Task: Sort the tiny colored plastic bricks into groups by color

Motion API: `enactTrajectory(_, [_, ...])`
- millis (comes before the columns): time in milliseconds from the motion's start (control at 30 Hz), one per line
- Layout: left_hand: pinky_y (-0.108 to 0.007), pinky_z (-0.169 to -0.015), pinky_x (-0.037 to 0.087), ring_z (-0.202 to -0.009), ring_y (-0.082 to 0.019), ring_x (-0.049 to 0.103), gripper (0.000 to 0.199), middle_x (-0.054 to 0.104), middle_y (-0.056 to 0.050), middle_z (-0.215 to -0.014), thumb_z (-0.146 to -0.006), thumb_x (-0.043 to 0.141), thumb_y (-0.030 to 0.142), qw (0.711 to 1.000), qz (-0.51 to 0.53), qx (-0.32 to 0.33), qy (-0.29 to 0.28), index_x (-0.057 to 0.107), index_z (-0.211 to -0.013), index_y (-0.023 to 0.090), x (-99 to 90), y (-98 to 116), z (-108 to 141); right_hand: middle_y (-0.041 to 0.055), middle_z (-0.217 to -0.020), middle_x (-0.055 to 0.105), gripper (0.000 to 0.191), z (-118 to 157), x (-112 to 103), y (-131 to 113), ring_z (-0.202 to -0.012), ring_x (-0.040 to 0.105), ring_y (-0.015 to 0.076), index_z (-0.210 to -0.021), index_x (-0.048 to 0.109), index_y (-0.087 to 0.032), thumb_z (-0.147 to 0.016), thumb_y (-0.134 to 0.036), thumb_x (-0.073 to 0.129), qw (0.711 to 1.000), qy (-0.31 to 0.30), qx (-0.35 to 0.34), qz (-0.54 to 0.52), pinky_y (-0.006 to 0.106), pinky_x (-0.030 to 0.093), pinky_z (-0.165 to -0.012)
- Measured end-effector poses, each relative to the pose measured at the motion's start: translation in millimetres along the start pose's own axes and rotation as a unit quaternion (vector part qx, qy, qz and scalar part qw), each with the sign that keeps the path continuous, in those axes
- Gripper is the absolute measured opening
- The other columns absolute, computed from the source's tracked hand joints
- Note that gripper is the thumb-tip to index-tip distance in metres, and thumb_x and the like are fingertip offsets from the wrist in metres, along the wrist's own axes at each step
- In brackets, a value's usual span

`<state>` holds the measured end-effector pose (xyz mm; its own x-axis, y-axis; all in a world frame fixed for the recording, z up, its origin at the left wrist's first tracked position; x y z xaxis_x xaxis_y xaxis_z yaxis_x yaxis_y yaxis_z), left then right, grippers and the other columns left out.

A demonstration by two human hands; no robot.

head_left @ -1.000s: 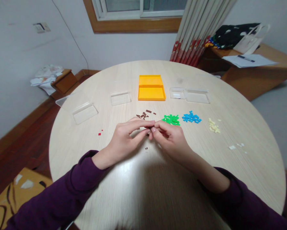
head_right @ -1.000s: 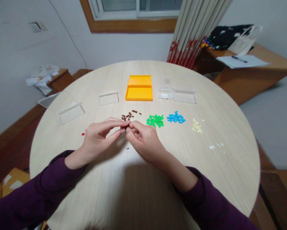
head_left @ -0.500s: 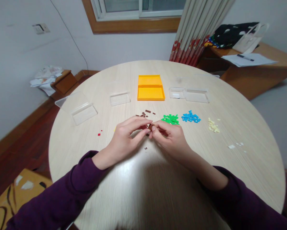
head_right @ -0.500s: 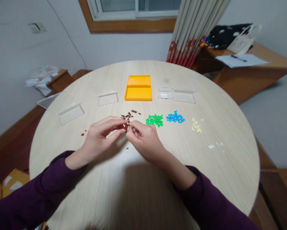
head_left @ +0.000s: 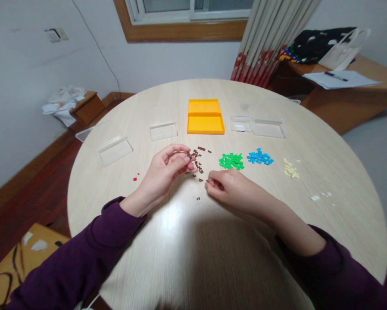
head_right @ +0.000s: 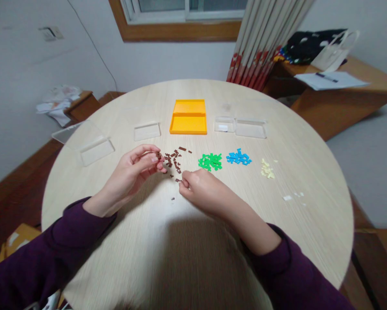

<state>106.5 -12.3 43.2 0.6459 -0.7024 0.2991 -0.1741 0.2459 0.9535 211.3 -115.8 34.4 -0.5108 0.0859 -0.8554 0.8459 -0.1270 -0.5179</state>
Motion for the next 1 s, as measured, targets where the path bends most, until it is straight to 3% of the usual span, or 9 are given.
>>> enactTrajectory(200, [-0.025,-0.071,0.053,-0.061,-0.009,0.062,0.015,0.065,0.001,-0.069,-0.072,0.068,0.016,0.998,0.045,-0.041,0.004,0.058,-0.083,0.015,-1.6,-7,-2,-0.0023,-0.053,0.047,0.029,2,10,-6,-0.051,0.042,0.0112,-0.058,0.045,-0.021,-0.084,-0.01,0.054,0.999,-0.028,-0.037,0.026,0.026,0.029,-0.053])
enactTrajectory(400, [-0.028,-0.076,0.055,-0.066,-0.01,0.066,0.021,0.069,-0.001,-0.072,-0.07,0.077,0.017,0.997,0.049,-0.061,-0.008,0.059,-0.082,0.013,-1.1,-12,-1,-0.0018,-0.053,0.052,0.03,3,6,1,-0.049,0.044,0.0114,-0.056,0.048,-0.021,-0.083,-0.015,0.061,0.998,-0.039,-0.038,0.009,0.026,0.03,-0.052])
enactTrajectory(467, [-0.027,-0.076,0.055,-0.067,-0.011,0.067,0.026,0.07,-0.002,-0.072,-0.068,0.08,0.019,0.997,0.049,-0.064,-0.006,0.061,-0.083,0.013,-1.3,-14,-1,-0.0016,-0.051,0.052,0.032,2,-1,4,-0.048,0.045,0.0117,-0.057,0.05,-0.02,-0.087,-0.019,0.06,0.999,-0.012,-0.038,0.022,0.026,0.031,-0.052])
enactTrajectory(533, [-0.027,-0.073,0.056,-0.066,-0.011,0.068,0.029,0.07,-0.002,-0.07,-0.066,0.083,0.021,0.997,0.045,-0.069,-0.008,0.063,-0.085,0.013,-0.9,-17,0,-0.0006,-0.054,0.055,0.028,3,-13,3,-0.05,0.048,0.0125,-0.061,0.055,-0.02,-0.09,-0.02,0.056,0.996,0.063,-0.052,0.021,0.027,0.034,-0.054])
enactTrajectory(667, [-0.029,-0.074,0.056,-0.066,-0.013,0.068,0.03,0.07,-0.001,-0.067,-0.064,0.085,0.022,0.996,0.018,-0.081,-0.029,0.065,-0.084,0.013,1.8,-22,1,0.0044,-0.078,0.071,0.013,10,-28,-7,-0.065,0.06,0.0159,-0.092,0.068,-0.02,-0.092,-0.022,0.055,0.968,0.217,-0.122,-0.025,0.03,0.046,-0.065])
enactTrajectory(800, [-0.027,-0.076,0.055,-0.068,-0.012,0.069,0.027,0.072,-0.001,-0.07,-0.064,0.084,0.019,0.995,-0.02,-0.087,-0.043,0.066,-0.084,0.013,3.7,-25,2,0.0069,-0.091,0.075,0.017,11,-21,-16,-0.081,0.067,0.0195,-0.101,0.071,-0.021,-0.093,-0.02,0.056,0.952,0.237,-0.186,-0.045,0.035,0.052,-0.075])
enactTrajectory(1000, [-0.026,-0.077,0.056,-0.066,-0.011,0.069,0.022,0.072,-0.002,-0.069,-0.067,0.083,0.018,0.993,-0.008,-0.112,-0.041,0.067,-0.082,0.012,6.7,-26,4,0.0054,-0.085,0.075,0.013,12,-19,-17,-0.077,0.067,0.0185,-0.092,0.071,-0.021,-0.092,-0.018,0.058,0.947,0.252,-0.199,-0.028,0.034,0.052,-0.071])
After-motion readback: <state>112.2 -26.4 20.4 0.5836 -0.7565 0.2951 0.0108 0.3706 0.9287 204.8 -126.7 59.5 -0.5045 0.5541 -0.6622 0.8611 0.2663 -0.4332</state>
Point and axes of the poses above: each hand's wrist, its own z-axis away from the middle knuckle, its own x-axis out of the palm, y = z × x, the point moved 6 cm from there along -z, towards the middle knuckle
